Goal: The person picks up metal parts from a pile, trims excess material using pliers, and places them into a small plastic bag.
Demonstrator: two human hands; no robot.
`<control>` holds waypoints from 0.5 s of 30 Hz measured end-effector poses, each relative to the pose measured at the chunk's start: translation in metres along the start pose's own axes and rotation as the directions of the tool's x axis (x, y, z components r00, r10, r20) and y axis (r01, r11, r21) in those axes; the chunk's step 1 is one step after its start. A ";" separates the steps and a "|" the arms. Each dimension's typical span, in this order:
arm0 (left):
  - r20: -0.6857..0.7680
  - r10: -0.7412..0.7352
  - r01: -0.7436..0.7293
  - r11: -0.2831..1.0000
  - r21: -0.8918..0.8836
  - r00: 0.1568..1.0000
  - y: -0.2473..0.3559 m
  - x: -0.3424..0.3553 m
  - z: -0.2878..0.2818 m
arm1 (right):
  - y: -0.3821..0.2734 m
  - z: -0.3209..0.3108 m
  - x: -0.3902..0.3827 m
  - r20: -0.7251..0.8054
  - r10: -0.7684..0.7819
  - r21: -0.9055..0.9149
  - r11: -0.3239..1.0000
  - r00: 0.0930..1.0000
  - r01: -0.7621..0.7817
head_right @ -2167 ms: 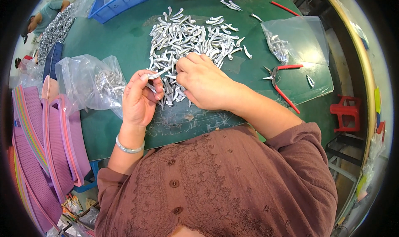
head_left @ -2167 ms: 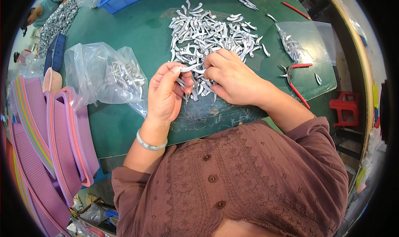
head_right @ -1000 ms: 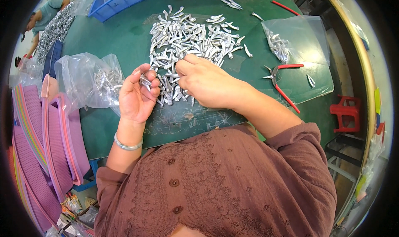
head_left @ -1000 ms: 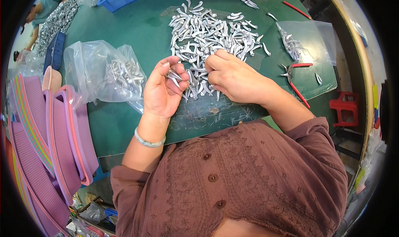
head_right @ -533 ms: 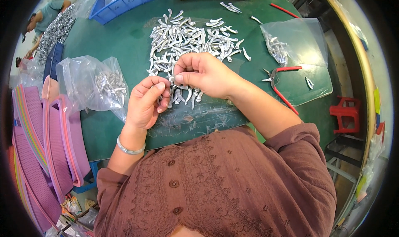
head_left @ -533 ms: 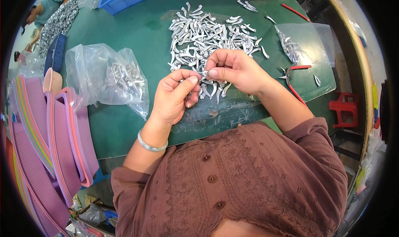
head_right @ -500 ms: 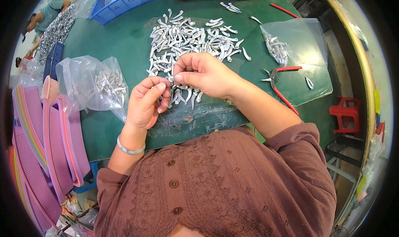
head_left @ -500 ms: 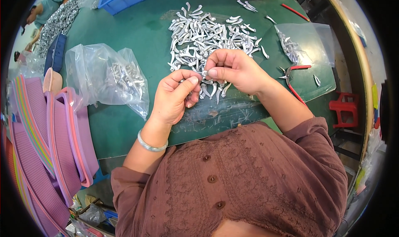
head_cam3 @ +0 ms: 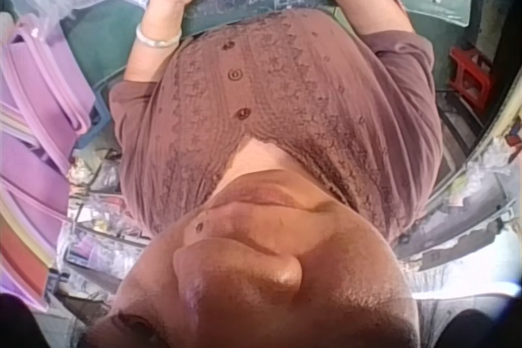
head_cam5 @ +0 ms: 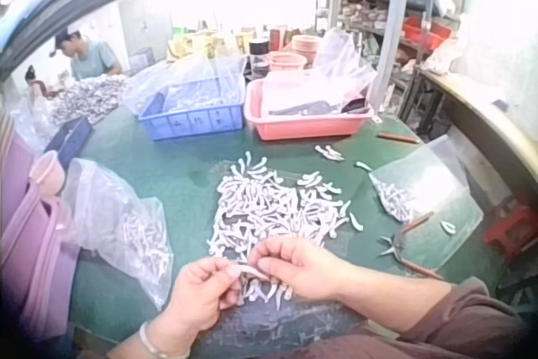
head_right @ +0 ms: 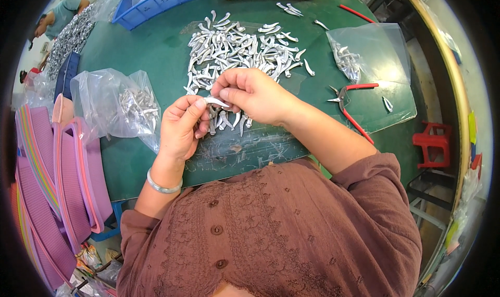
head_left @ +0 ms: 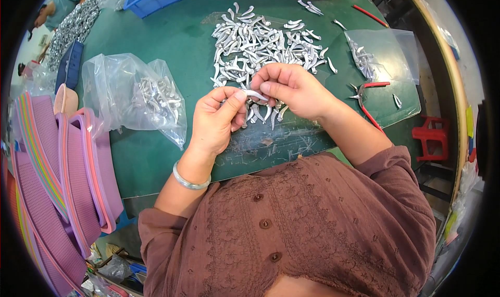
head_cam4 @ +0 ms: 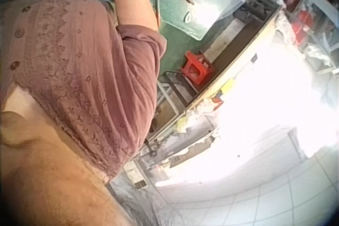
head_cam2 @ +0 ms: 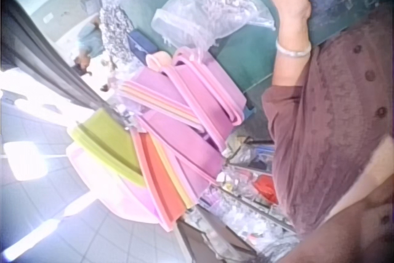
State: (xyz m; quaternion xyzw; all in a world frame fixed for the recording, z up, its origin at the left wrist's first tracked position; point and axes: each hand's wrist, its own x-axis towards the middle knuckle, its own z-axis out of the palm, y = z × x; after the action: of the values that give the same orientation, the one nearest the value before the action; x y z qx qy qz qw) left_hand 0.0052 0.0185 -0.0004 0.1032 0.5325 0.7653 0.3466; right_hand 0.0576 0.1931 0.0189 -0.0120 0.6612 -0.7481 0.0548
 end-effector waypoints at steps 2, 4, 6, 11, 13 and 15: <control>-0.024 0.018 -0.019 0.999 -0.034 1.000 0.000 0.001 0.000 | -0.003 -0.002 0.000 -0.007 0.030 0.058 0.998 1.000 -0.030; -0.048 0.035 -0.039 0.997 -0.067 0.998 0.000 0.001 0.000 | -0.007 -0.003 -0.002 0.009 0.117 0.119 0.986 0.993 -0.117; -0.045 0.063 -0.066 0.996 -0.067 0.997 0.001 0.001 0.000 | -0.009 -0.001 -0.002 0.019 0.124 0.104 0.987 0.992 -0.126; -0.036 0.102 -0.103 0.994 -0.037 0.994 0.001 0.000 0.002 | 0.002 0.000 -0.002 -0.070 -0.191 -0.152 0.972 0.979 0.179; -0.034 0.105 -0.106 0.993 -0.047 0.994 0.002 0.000 0.003 | 0.000 0.000 -0.004 -0.073 -0.196 -0.182 0.967 0.978 0.180; -0.008 0.125 -0.125 0.990 -0.066 0.992 0.002 0.000 0.003 | 0.001 0.001 -0.005 -0.076 -0.199 -0.212 0.961 0.977 0.180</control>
State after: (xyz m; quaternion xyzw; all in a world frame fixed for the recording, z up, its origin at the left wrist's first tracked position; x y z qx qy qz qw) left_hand 0.0061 0.0202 0.0025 0.1231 0.5002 0.8029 0.3001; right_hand 0.0625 0.1926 0.0187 -0.0446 0.7320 -0.6780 -0.0508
